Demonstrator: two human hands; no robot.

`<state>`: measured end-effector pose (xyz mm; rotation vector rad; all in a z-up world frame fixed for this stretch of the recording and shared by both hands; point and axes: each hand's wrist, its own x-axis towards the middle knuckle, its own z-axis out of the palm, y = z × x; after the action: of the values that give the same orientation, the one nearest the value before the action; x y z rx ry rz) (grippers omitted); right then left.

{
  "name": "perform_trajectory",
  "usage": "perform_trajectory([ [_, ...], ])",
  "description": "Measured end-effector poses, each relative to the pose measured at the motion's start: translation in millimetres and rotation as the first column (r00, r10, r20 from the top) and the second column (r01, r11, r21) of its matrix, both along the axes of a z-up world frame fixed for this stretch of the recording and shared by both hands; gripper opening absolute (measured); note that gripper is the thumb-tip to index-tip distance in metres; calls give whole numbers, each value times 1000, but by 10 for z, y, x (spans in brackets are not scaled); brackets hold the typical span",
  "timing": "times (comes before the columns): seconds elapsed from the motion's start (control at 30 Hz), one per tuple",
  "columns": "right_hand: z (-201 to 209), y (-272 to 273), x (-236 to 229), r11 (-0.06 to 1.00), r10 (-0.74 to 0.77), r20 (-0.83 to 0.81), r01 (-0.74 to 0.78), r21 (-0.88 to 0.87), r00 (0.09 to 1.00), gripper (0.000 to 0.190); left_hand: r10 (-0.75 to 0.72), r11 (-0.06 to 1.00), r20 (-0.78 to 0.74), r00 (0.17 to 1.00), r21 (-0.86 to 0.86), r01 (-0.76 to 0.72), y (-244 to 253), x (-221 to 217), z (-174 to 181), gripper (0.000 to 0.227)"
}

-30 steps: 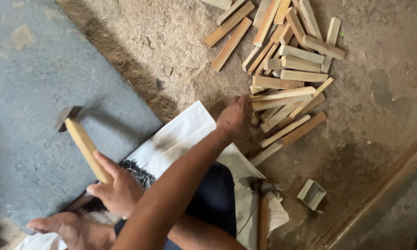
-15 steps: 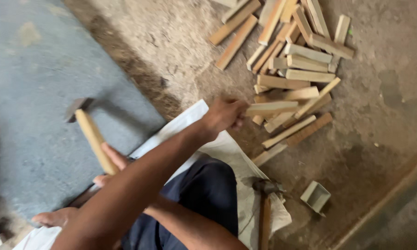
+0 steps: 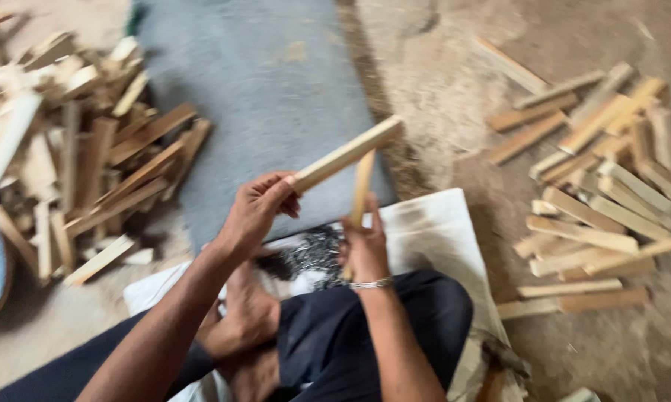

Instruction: The person sits cross-legged on the floor and repeatedly hammers nails into small wooden slats. They pick up a slat, place a nail, hammer it in, and then move the finished piece aside to a pile on the floor.

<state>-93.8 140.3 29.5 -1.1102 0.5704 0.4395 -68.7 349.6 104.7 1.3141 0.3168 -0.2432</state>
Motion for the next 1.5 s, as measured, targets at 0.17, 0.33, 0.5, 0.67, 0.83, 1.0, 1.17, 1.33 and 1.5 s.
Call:
perform_trajectory([
  [0.17,348,-9,20,997,-10,88,17,-79,996,87,35,668,139,990,733,-127,700,-340,-406,30],
  [0.33,340,96,-14,903,236,183,-146,-404,954,81,-88,412,290,953,881,-230,1016,-500,-850,36],
  [0.5,291,116,-103,662,483,248,-165,-731,840,80,-30,254,313,949,921,-296,1058,-518,-981,41],
  [0.67,271,193,-1,453,633,184,-167,-876,752,76,-462,410,-20,887,882,233,325,-774,-1056,38],
  [0.83,313,261,-20,290,755,131,-148,-945,643,76,-660,395,137,739,900,186,-196,-1056,-1284,28],
  [1.0,400,97,-215,493,741,309,-170,-853,596,73,-591,428,193,783,898,101,-200,-1115,-1533,11],
  [1.17,429,141,-213,454,706,196,-222,-863,681,77,-575,450,223,787,890,76,-168,-1087,-1530,11],
  [1.33,445,181,-238,351,765,133,-235,-907,630,76,-624,415,189,758,902,116,-232,-1075,-1502,24],
  [1.5,469,172,-242,463,757,266,-203,-863,597,76,-593,468,130,795,859,209,-194,-1136,-1445,18],
])
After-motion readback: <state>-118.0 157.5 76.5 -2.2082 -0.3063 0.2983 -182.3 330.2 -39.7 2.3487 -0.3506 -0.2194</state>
